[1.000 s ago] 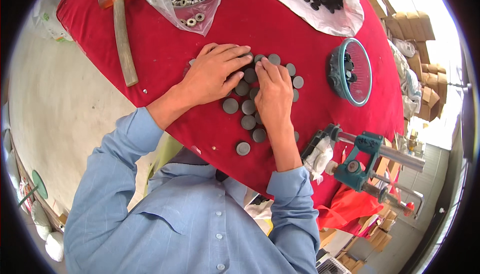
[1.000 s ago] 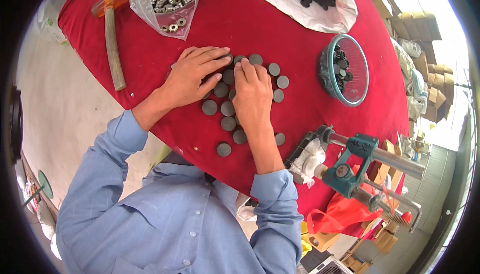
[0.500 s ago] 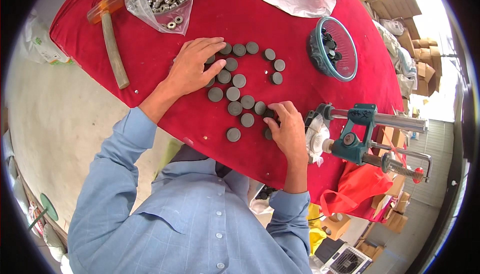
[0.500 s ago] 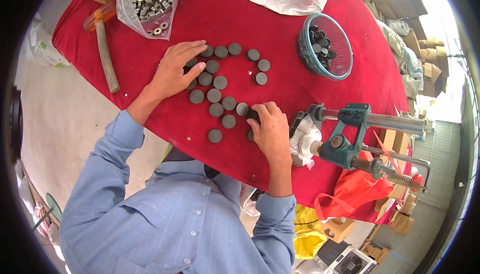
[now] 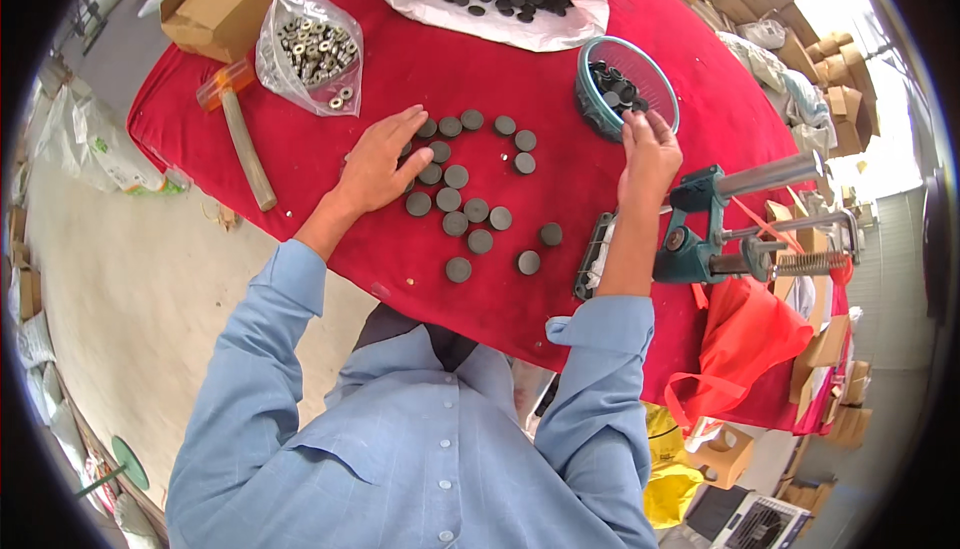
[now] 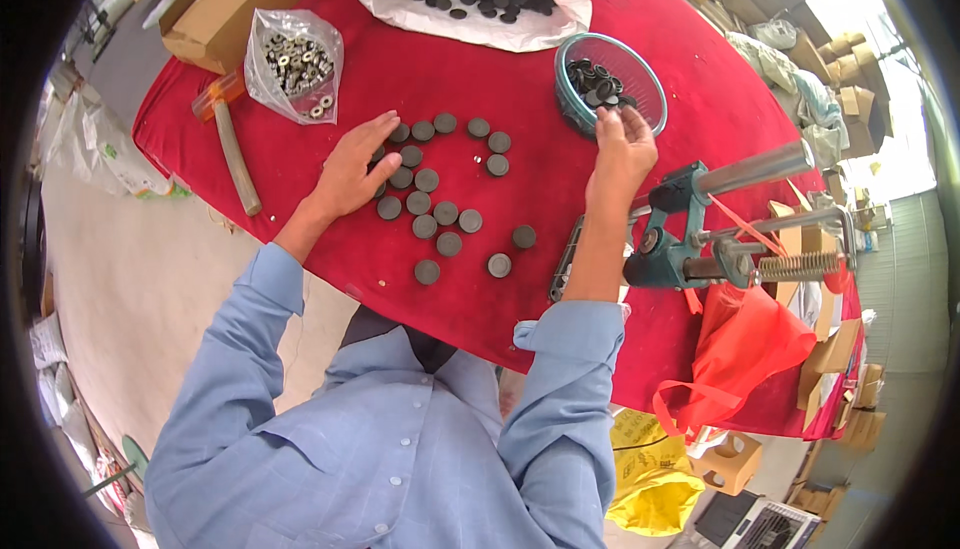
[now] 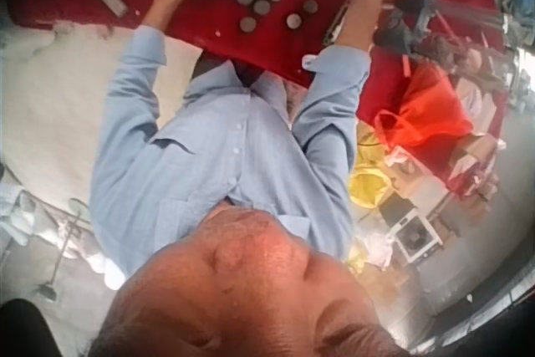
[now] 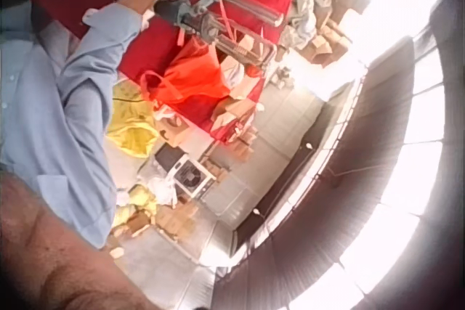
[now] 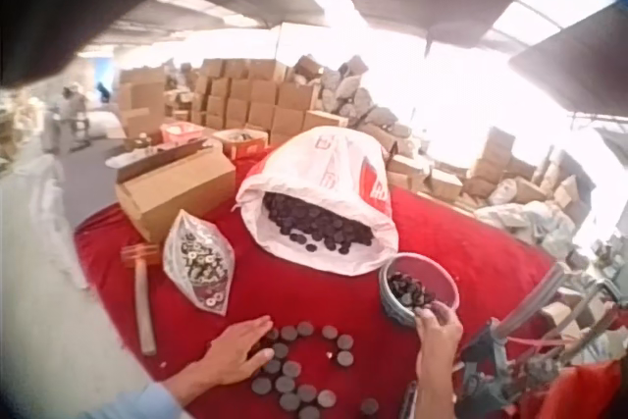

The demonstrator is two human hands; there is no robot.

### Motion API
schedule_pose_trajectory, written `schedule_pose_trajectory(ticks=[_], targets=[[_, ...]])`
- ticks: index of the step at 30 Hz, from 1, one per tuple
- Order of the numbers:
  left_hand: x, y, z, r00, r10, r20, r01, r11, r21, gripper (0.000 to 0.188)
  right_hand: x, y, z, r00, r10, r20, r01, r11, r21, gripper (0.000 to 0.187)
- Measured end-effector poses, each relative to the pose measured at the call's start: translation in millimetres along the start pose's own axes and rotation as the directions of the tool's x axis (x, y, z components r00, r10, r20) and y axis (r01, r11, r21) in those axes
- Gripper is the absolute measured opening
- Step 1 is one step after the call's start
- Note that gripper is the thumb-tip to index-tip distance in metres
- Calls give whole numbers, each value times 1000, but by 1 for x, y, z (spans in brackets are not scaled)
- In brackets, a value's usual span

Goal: The person arranges dark grey circular discs on a red tablecloth. They then use a manual press tool to process the discs one by one, placing each disc into the press, operating the handle, and removing the processed item.

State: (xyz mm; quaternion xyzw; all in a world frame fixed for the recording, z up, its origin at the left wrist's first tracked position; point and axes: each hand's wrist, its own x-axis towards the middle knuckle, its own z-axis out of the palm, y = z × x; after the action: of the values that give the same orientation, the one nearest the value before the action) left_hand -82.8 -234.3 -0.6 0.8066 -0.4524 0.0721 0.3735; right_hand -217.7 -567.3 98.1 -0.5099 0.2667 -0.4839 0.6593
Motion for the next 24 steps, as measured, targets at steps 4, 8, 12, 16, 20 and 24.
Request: schedule_pose_trajectory(ticks=[4, 8, 12, 16, 20, 24], targets=[[6, 5, -4, 992, 40, 120, -49, 996, 76, 69, -25, 39, -15, 950, -76, 302, 196, 899, -392, 30], [20, 3, 4, 983, 20, 181, -26, 999, 28, 73, -49, 52, 0, 862, -54, 504, 360, 766, -533, 32], [41, 1, 17, 977, 39, 212, -42, 999, 8, 75, -42, 106, 14, 737, -95, 669, 481, 769, -422, 36], [53, 5, 29, 953, 89, 289, -83, 996, -30, 69, -61, 100, 27, 619, -27, 785, 553, 725, -411, 42], [57, 10, 37, 915, 163, 370, -120, 984, -135, 65, -75, 89, 12, 582, 79, 810, 488, 763, -425, 47], [55, 17, 14, 872, 111, 477, 24, 963, -268, 64, -84, 55, -16, 564, 275, 779, 231, 852, -469, 54]])
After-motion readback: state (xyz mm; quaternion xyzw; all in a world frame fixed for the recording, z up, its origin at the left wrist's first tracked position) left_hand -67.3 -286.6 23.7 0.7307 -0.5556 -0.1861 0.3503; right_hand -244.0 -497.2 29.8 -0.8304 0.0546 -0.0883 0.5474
